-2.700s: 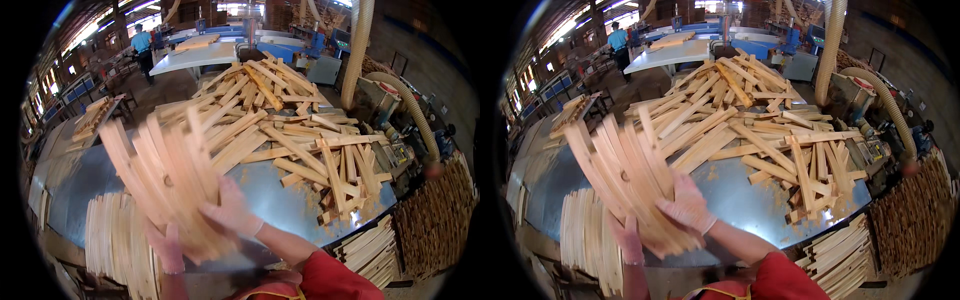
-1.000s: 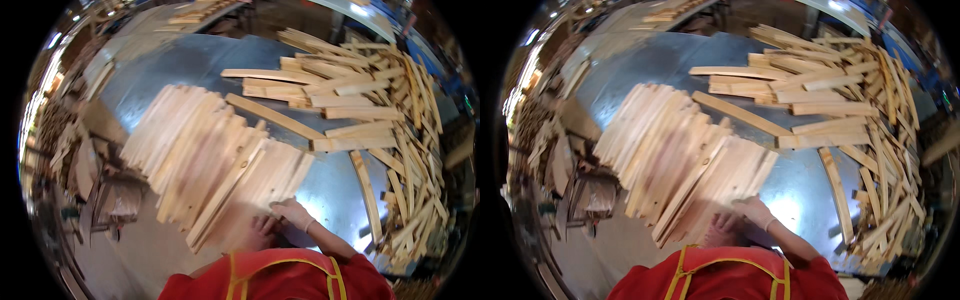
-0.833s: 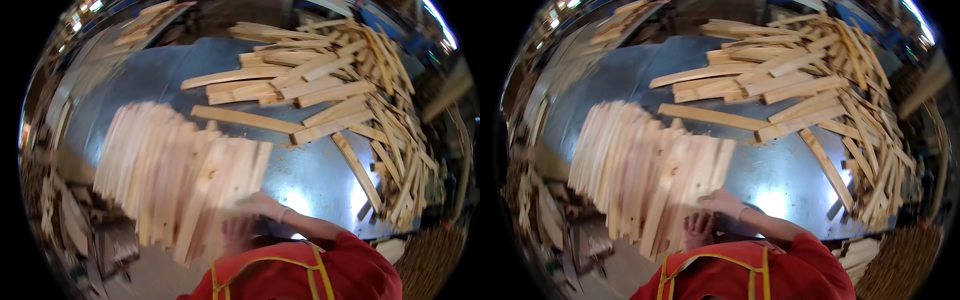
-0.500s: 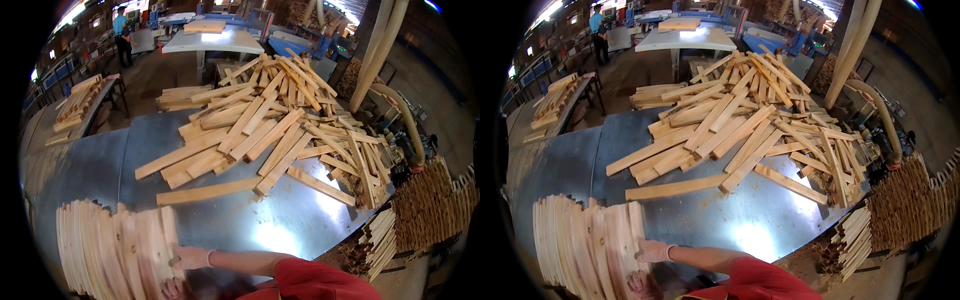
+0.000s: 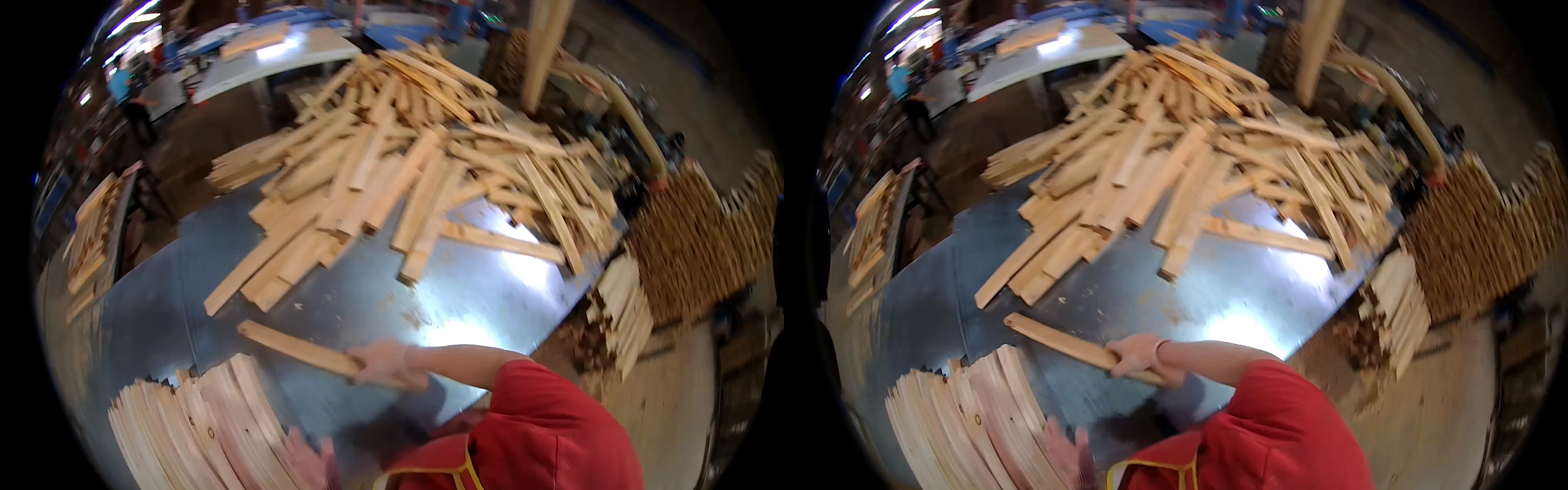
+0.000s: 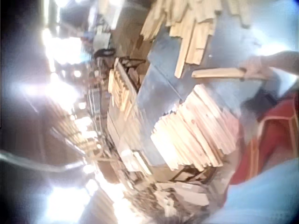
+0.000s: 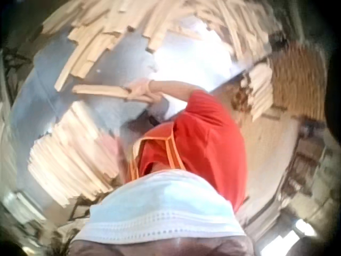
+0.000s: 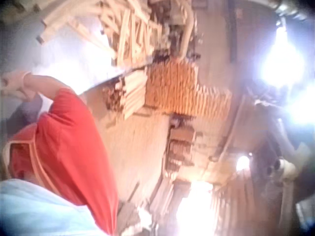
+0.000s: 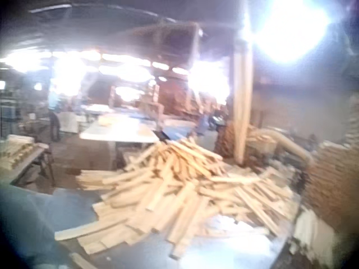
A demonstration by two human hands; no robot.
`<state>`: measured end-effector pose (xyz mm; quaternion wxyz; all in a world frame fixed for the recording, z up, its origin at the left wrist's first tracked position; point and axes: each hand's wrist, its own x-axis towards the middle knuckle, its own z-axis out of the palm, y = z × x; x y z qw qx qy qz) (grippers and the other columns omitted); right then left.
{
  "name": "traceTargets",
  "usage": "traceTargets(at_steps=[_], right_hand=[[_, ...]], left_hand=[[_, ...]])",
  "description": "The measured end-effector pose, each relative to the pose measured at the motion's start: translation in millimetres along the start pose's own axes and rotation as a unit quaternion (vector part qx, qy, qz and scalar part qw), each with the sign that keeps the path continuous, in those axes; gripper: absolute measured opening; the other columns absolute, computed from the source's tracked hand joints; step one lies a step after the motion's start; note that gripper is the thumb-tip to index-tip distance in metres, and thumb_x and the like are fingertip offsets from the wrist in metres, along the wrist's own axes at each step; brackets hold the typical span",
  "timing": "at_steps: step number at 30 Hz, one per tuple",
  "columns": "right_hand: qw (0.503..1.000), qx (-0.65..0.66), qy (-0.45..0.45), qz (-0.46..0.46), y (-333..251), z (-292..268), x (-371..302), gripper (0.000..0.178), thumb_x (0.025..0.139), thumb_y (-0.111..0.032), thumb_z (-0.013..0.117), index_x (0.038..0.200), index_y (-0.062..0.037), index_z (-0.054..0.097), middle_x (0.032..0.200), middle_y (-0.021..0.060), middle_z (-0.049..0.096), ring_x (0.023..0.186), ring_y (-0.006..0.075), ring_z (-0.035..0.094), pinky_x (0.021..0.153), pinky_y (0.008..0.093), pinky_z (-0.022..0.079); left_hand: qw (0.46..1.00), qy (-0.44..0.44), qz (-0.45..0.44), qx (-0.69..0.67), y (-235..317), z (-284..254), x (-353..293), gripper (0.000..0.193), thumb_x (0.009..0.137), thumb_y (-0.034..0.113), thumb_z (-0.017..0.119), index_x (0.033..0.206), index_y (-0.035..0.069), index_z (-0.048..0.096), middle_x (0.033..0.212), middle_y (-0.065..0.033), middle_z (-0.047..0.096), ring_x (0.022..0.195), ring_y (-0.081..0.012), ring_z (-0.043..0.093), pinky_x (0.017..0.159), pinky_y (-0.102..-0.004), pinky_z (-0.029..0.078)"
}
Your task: The person sorts wooden planks on a metal table in a workshop. They pick up individual planks from a disorganized pile, inspect them, and place them into a neat stack.
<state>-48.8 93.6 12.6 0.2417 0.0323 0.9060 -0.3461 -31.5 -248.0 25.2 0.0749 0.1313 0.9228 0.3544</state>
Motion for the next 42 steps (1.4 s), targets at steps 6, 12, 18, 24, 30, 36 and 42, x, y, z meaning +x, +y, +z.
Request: traceTargets(at_steps=[6, 12, 18, 24, 30, 36, 42], right_hand=[[0.984, 0.136, -0.101, -0.053, -59, 88, -59, 0.06, 0.091, -0.042, 0.064, 0.139, -0.0064, 0.06, 0.122, 0.0277, 0.072, 0.114, 0.0462, 0.069, 0.097, 0.0534, 0.053], [0.963, 0.163, 0.208, 0.061, 126, -50, -135, 0.057, 0.084, -0.039, 0.068, 0.131, -0.0046, 0.066, 0.119, 0.0279, 0.073, 0.112, 0.0446, 0.07, 0.096, 0.0509, 0.055], [0.83, 0.077, 0.472, 0.286, 369, -217, -283, 0.093, 0.087, -0.052, 0.071, 0.161, -0.0024, 0.042, 0.146, 0.0276, 0.062, 0.135, 0.0424, 0.06, 0.113, 0.0465, 0.048], [0.733, -0.01, 0.527, 0.43, 497, -329, -373, 0.088, 0.086, -0.054, 0.074, 0.154, -0.0044, 0.05, 0.152, 0.0221, 0.059, 0.142, 0.0352, 0.057, 0.117, 0.0456, 0.046], [0.755, 0.058, 0.44, 0.483, 582, -352, -392, 0.097, 0.085, -0.067, 0.071, 0.155, -0.005, 0.048, 0.152, 0.0226, 0.06, 0.143, 0.0342, 0.056, 0.116, 0.0483, 0.043], [0.828, 0.089, 0.362, 0.419, 554, -329, -360, 0.1, 0.082, -0.054, 0.076, 0.159, -0.0021, 0.039, 0.13, 0.0228, 0.073, 0.12, 0.0379, 0.071, 0.104, 0.0493, 0.052], [0.784, 0.246, 0.426, 0.378, 451, -182, -313, 0.095, 0.084, -0.03, 0.068, 0.163, -0.0013, 0.025, 0.133, 0.0334, 0.064, 0.121, 0.0477, 0.067, 0.103, 0.0531, 0.055]], left_hand=[[0.986, -0.069, -0.136, 0.06, -35, 96, 87, 0.057, 0.095, 0.024, 0.065, 0.143, -0.004, 0.055, 0.142, -0.0257, 0.06, 0.128, -0.0453, 0.062, 0.101, -0.0469, 0.055], [0.915, -0.047, -0.051, 0.397, -5, 41, 33, 0.059, 0.091, 0.022, 0.068, 0.145, 0.001, 0.058, 0.147, -0.0239, 0.059, 0.136, -0.0443, 0.055, 0.114, -0.0497, 0.045], [0.811, 0.083, 0.076, 0.574, -59, 28, 34, 0.069, 0.098, 0.054, 0.058, 0.147, 0.005, 0.062, 0.143, -0.0185, 0.065, 0.128, -0.0391, 0.063, 0.108, -0.0504, 0.052], [0.777, -0.139, 0.263, 0.555, 22, 143, 39, 0.047, 0.096, 0.04, 0.068, 0.121, 0.001, 0.074, 0.119, -0.0225, 0.075, 0.114, -0.0459, 0.068, 0.103, -0.0581, 0.053], [0.934, -0.03, 0.352, 0.055, 276, 274, 86, 0.036, 0.096, 0.026, 0.071, 0.116, -0.005, 0.07, 0.104, -0.0213, 0.077, 0.098, -0.0399, 0.072, 0.091, -0.0566, 0.057], [0.94, -0.02, 0.213, 0.267, 294, 359, 195, 0.088, 0.08, 0.024, 0.08, 0.159, 0.004, 0.046, 0.151, -0.0262, 0.053, 0.138, -0.0461, 0.054, 0.115, -0.0477, 0.047], [0.949, -0.128, 0.087, 0.274, 348, 385, 192, 0.088, 0.083, 0.022, 0.074, 0.161, 0.002, 0.039, 0.148, -0.0285, 0.057, 0.129, -0.0473, 0.06, 0.112, -0.0487, 0.05]])
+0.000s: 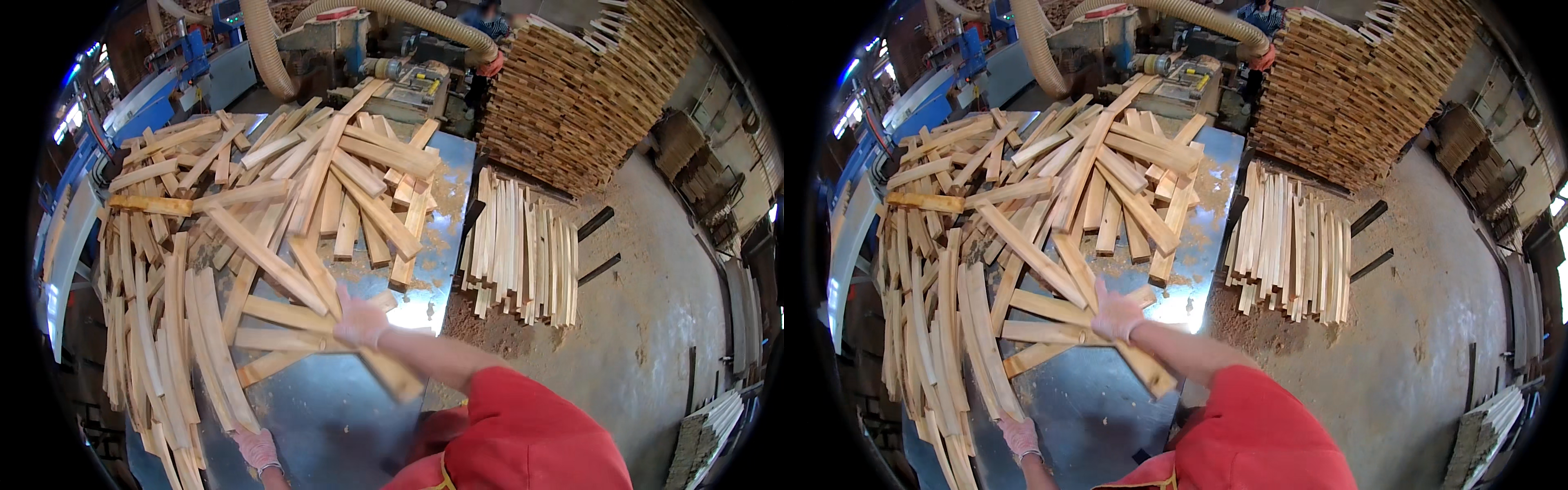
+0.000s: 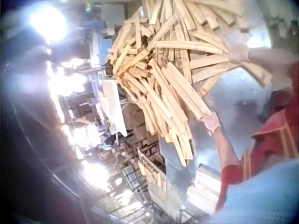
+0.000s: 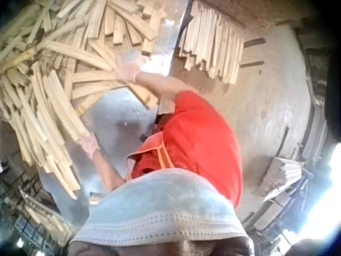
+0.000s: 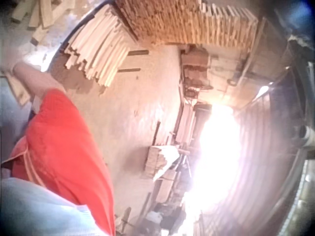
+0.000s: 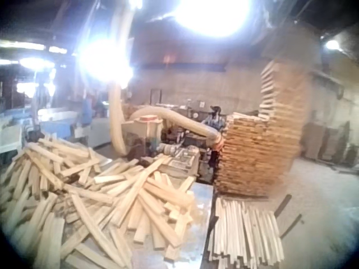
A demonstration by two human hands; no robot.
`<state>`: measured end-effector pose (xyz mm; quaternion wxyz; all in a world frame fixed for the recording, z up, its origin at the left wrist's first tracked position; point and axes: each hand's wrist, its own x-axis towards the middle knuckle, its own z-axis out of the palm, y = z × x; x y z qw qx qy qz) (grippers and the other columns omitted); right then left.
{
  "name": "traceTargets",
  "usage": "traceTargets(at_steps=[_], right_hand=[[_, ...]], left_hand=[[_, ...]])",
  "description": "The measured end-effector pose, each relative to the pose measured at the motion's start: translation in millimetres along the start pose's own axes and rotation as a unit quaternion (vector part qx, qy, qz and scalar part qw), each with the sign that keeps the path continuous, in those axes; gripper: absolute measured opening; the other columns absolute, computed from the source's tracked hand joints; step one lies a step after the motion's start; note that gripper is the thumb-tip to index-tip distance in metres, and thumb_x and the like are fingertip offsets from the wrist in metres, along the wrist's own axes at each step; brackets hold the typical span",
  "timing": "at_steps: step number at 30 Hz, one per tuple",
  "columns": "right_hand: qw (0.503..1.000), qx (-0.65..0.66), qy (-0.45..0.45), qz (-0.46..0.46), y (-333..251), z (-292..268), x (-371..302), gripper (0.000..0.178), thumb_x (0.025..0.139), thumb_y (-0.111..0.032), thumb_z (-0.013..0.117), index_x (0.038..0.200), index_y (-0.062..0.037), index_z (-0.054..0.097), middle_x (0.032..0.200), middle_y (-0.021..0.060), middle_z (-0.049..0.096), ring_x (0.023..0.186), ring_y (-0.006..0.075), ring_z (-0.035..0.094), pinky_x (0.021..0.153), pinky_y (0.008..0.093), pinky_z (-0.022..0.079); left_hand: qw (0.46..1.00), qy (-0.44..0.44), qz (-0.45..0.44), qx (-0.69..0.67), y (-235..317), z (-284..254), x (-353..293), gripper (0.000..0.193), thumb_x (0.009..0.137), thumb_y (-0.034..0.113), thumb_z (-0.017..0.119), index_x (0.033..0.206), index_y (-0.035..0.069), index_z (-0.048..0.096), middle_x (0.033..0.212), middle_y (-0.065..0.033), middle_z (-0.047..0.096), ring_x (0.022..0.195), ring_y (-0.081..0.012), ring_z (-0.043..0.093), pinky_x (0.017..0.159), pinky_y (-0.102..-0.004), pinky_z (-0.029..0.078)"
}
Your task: The person sorts wooden planks on a metal table in a workshop. They pick up individual planks from a disorganized pile, inspect them, and place them into a neat stack.
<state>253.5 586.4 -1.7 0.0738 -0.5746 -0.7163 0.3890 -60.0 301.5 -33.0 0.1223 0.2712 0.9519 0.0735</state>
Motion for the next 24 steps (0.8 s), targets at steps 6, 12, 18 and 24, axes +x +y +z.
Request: traceTargets(at_steps=[6, 12, 18, 24], right_hand=[[0.969, 0.247, -0.012, 0.006, -20, 89, -110, 0.091, 0.086, -0.027, 0.07, 0.157, 0.0027, 0.023, 0.116, 0.0377, 0.069, 0.111, 0.0506, 0.07, 0.098, 0.0543, 0.054], [0.937, 0.329, -0.043, -0.109, -33, 218, -223, 0.08, 0.085, -0.022, 0.069, 0.153, 0.001, 0.035, 0.116, 0.0337, 0.072, 0.112, 0.0478, 0.071, 0.097, 0.0494, 0.056], [0.948, 0.109, -0.288, -0.078, -59, 271, -353, 0.07, 0.086, -0.012, 0.065, 0.151, -0.0003, 0.042, 0.108, 0.029, 0.074, 0.101, 0.0423, 0.075, 0.087, 0.0497, 0.059], [0.952, 0.047, -0.26, -0.153, -50, 348, -330, 0.046, 0.087, -0.013, 0.065, 0.13, 0.001, 0.069, 0.113, 0.0289, 0.076, 0.107, 0.0401, 0.077, 0.091, 0.0488, 0.061]], left_hand=[[0.69, -0.378, -0.156, -0.597, -115, -28, -3, 0.062, 0.083, 0.019, 0.07, 0.137, -0.008, 0.06, 0.109, -0.024, 0.075, 0.082, -0.045, 0.074, 0.085, -0.0506, 0.061], [0.518, -0.488, -0.125, -0.692, -143, -7, -191, 0.043, 0.104, 0.019, 0.066, 0.144, 0.005, 0.058, 0.112, -0.0152, 0.068, 0.098, -0.0271, 0.07, 0.078, -0.0387, 0.062], [0.835, -0.249, 0.077, -0.484, -72, -46, -328, 0.052, 0.101, 0.023, 0.069, 0.148, 0.004, 0.055, 0.125, -0.0196, 0.067, 0.106, -0.0277, 0.07, 0.077, -0.0385, 0.063], [0.846, -0.265, 0.24, -0.396, -25, -36, -352, 0.053, 0.096, 0.022, 0.071, 0.143, 0.002, 0.058, 0.122, -0.0202, 0.069, 0.103, -0.0312, 0.071, 0.08, -0.0415, 0.062]])
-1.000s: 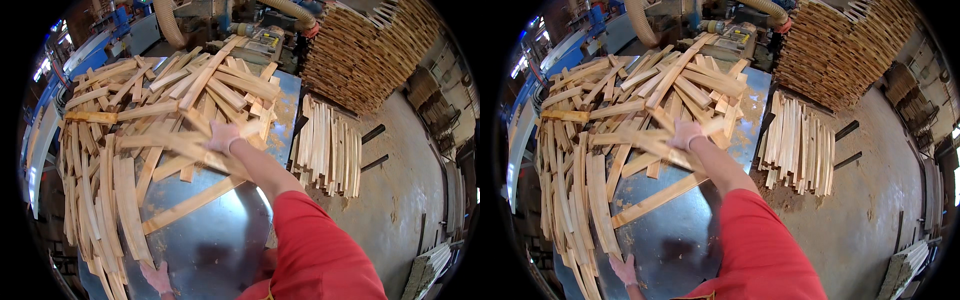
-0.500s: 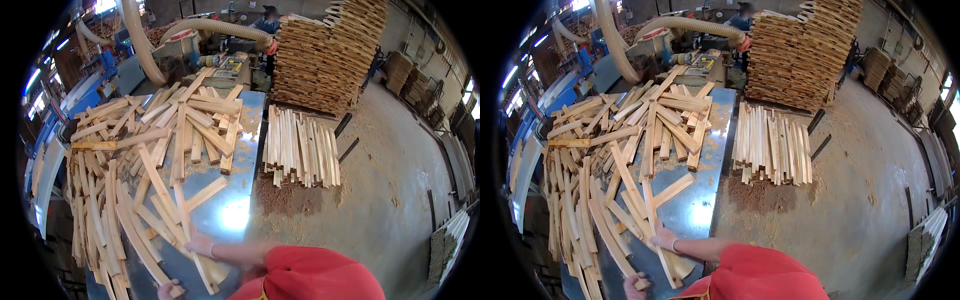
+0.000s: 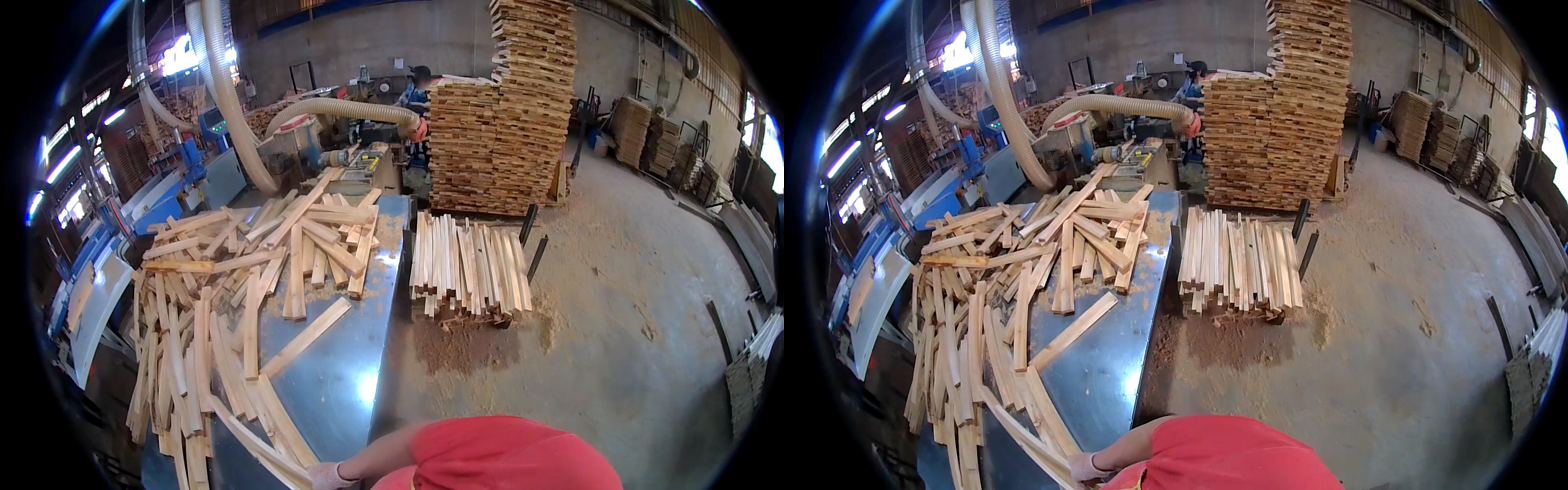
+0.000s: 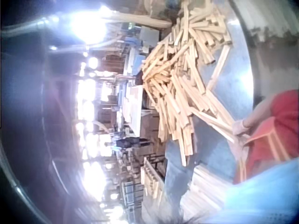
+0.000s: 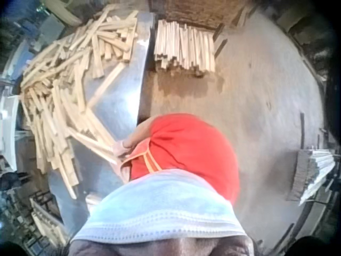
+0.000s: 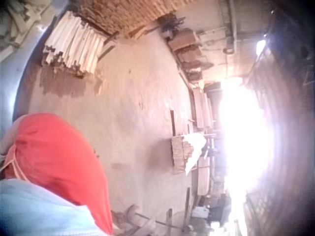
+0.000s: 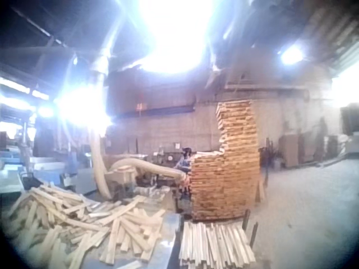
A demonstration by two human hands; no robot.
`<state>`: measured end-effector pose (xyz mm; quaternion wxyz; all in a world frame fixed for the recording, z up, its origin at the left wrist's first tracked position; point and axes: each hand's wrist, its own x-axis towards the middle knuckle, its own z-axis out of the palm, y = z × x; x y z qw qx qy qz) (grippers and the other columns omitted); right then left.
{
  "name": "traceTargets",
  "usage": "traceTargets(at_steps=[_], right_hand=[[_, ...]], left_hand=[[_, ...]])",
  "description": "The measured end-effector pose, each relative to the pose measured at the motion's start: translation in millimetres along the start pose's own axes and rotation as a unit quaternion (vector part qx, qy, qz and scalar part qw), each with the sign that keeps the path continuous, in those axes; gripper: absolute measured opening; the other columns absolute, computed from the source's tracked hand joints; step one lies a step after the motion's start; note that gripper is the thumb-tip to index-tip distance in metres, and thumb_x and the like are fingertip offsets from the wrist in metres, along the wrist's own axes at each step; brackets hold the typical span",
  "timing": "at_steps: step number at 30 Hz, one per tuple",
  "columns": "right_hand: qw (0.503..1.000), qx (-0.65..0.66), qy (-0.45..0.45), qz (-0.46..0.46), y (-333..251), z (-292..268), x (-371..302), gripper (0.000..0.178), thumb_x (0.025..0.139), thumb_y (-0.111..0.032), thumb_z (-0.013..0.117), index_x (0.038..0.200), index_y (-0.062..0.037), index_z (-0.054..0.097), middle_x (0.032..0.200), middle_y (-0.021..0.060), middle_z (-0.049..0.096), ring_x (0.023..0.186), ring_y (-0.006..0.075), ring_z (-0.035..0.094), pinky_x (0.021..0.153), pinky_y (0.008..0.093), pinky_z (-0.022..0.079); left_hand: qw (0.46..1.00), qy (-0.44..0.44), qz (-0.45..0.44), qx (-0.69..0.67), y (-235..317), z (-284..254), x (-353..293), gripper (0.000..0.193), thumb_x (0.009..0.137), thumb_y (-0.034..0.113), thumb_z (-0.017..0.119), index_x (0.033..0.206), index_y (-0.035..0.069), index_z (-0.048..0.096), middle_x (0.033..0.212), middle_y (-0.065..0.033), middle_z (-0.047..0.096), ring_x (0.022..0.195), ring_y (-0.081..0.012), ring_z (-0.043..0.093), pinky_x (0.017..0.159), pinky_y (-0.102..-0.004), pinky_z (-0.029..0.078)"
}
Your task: The person sorts wooden planks on a metal table in a workshop. They pick up individual planks from a disorganized pile, inspect them, and place them into a neat stack.
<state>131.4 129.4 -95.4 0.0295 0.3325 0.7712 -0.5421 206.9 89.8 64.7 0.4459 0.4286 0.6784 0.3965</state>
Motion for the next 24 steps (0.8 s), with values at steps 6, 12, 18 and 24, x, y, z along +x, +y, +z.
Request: traceTargets(at_steps=[6, 12, 18, 24], right_hand=[[0.999, -0.031, -0.025, -0.017, -54, -9, -67, 0.035, 0.088, -0.015, 0.065, 0.116, 0.0017, 0.078, 0.107, 0.0256, 0.078, 0.097, 0.0391, 0.078, 0.086, 0.0496, 0.061], [0.945, -0.186, -0.231, -0.137, -28, -24, -67, 0.036, 0.08, -0.016, 0.069, 0.112, -0.0044, 0.081, 0.097, 0.018, 0.078, 0.089, 0.0334, 0.076, 0.081, 0.0448, 0.059], [0.976, -0.105, -0.15, -0.118, -57, -73, -70, 0.043, 0.078, -0.021, 0.069, 0.117, -0.0038, 0.077, 0.106, 0.018, 0.078, 0.094, 0.0299, 0.074, 0.083, 0.0459, 0.058], [0.945, -0.244, 0.088, -0.199, 70, -204, -9, 0.037, 0.096, -0.02, 0.063, 0.129, -0.0087, 0.073, 0.127, 0.0159, 0.072, 0.12, 0.0341, 0.068, 0.106, 0.0401, 0.054]], left_hand=[[0.998, 0.032, -0.003, 0.053, -20, -28, -21, 0.053, 0.092, 0.022, 0.072, 0.138, -0.001, 0.06, 0.119, -0.0208, 0.071, 0.099, -0.0347, 0.072, 0.083, -0.0445, 0.061], [0.992, 0.092, -0.046, 0.077, -59, -48, -32, 0.053, 0.087, 0.021, 0.073, 0.133, -0.003, 0.063, 0.116, -0.0214, 0.073, 0.095, -0.0382, 0.073, 0.086, -0.0475, 0.06], [0.948, 0.277, -0.134, 0.078, -145, -96, -83, 0.053, 0.082, 0.02, 0.075, 0.128, -0.005, 0.065, 0.113, -0.022, 0.075, 0.091, -0.0417, 0.074, 0.088, -0.0505, 0.059], [0.775, 0.445, -0.279, 0.352, -165, -116, -150, 0.037, 0.077, 0.03, 0.079, 0.101, 0.005, 0.068, 0.114, -0.0175, 0.067, 0.115, -0.0415, 0.064, 0.101, -0.0533, 0.05]])
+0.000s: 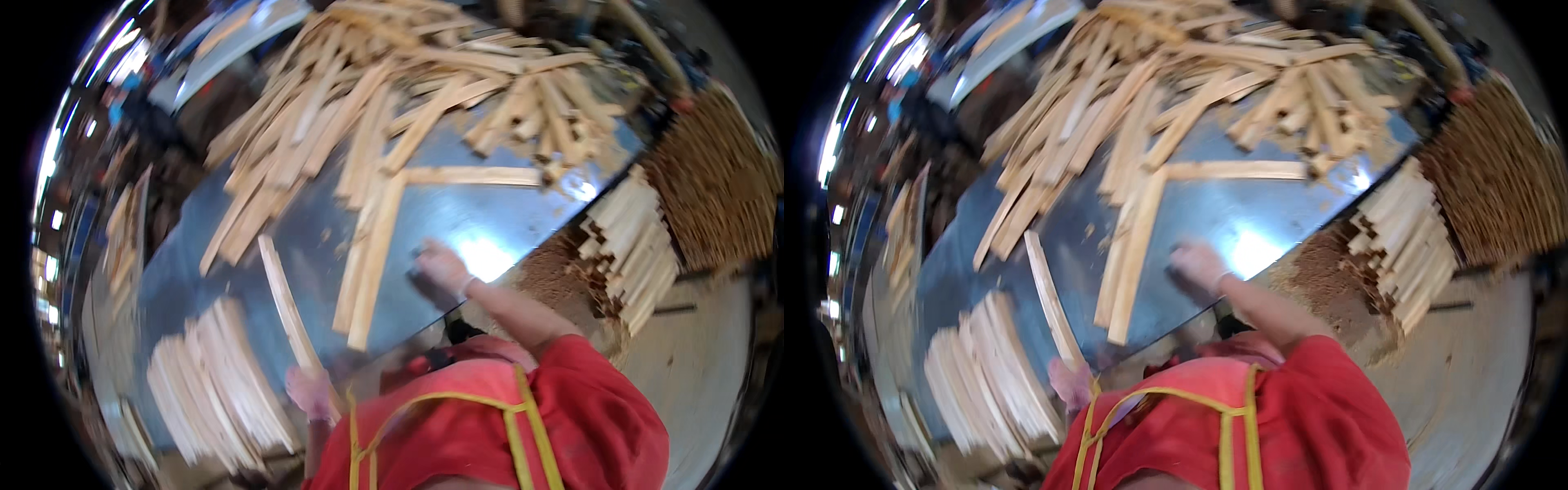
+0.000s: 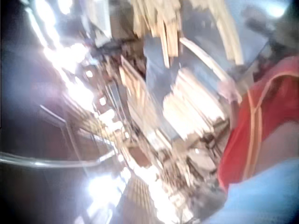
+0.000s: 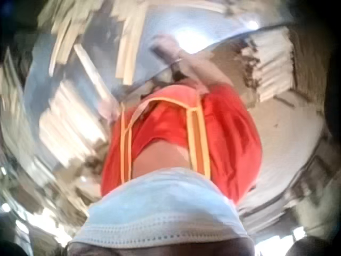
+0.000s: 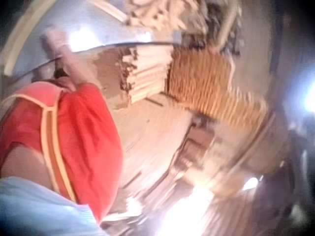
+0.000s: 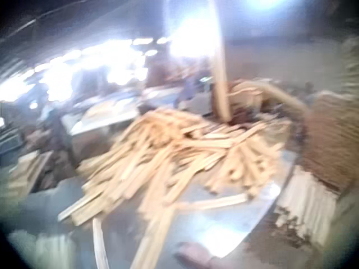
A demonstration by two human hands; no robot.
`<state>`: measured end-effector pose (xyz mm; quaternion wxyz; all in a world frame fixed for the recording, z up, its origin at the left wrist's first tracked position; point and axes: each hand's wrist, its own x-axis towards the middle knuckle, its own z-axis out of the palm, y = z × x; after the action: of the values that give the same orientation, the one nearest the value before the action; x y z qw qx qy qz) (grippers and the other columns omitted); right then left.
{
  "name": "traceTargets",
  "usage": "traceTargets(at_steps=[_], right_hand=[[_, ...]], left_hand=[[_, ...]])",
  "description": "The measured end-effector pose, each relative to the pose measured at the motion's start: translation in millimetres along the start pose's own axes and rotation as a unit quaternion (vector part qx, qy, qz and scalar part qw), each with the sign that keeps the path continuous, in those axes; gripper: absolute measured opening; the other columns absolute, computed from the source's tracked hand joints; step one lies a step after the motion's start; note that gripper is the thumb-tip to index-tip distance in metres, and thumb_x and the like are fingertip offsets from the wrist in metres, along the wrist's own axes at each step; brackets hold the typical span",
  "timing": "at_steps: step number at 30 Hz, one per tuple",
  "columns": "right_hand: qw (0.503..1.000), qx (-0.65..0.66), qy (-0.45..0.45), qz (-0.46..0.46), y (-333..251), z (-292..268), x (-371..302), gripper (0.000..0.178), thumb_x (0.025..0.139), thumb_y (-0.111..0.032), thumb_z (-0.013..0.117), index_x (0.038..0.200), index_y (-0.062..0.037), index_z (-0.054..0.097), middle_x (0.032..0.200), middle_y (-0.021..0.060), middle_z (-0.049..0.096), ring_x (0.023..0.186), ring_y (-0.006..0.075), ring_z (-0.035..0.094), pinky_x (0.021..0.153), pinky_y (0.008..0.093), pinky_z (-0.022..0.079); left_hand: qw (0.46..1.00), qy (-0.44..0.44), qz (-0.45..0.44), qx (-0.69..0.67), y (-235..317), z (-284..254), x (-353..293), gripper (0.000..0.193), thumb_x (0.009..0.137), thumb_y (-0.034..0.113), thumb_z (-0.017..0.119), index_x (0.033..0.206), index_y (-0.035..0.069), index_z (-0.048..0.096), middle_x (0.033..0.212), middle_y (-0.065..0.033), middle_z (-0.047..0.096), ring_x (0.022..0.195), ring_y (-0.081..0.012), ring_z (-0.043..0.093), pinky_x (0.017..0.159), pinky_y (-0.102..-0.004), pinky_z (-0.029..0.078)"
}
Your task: The person sorts wooden planks on a metal table in a workshop. They pick up individual planks from a disorganized pile, inspect them, and place them into a neat stack.
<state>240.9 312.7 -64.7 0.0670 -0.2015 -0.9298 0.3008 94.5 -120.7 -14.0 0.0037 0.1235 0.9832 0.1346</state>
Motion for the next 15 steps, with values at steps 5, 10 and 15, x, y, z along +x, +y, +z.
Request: traceTargets(at_steps=[5, 10, 15], right_hand=[[0.922, 0.287, 0.073, 0.249, 38, -31, 32, 0.071, 0.091, -0.031, 0.066, 0.153, 0.0026, 0.053, 0.112, 0.0155, 0.076, 0.107, 0.027, 0.072, 0.098, 0.0358, 0.053], [0.985, -0.027, 0.129, 0.108, 101, -80, 111, 0.071, 0.086, -0.029, 0.072, 0.151, -0.005, 0.054, 0.139, 0.0206, 0.066, 0.127, 0.0409, 0.063, 0.11, 0.0449, 0.049], [0.952, -0.293, 0.052, 0.076, 117, -123, 168, 0.087, 0.078, -0.034, 0.081, 0.156, -0.0146, 0.048, 0.141, 0.0179, 0.063, 0.131, 0.0402, 0.06, 0.112, 0.0486, 0.048]], left_hand=[[0.953, 0.058, -0.182, 0.236, -114, -37, -31, 0.068, 0.083, 0.041, 0.079, 0.138, 0.005, 0.062, 0.146, -0.0171, 0.06, 0.141, -0.0351, 0.053, 0.118, -0.0499, 0.041], [0.975, 0.083, -0.062, 0.194, -89, 13, 18, 0.096, 0.087, 0.049, 0.079, 0.163, 0.004, 0.042, 0.165, -0.0156, 0.048, 0.154, -0.033, 0.042, 0.127, -0.047, 0.03], [0.979, -0.147, 0.12, 0.072, 183, 39, 64, 0.102, 0.073, 0.054, 0.089, 0.156, 0.008, 0.05, 0.156, -0.0136, 0.053, 0.149, -0.0329, 0.045, 0.117, -0.0501, 0.042]])
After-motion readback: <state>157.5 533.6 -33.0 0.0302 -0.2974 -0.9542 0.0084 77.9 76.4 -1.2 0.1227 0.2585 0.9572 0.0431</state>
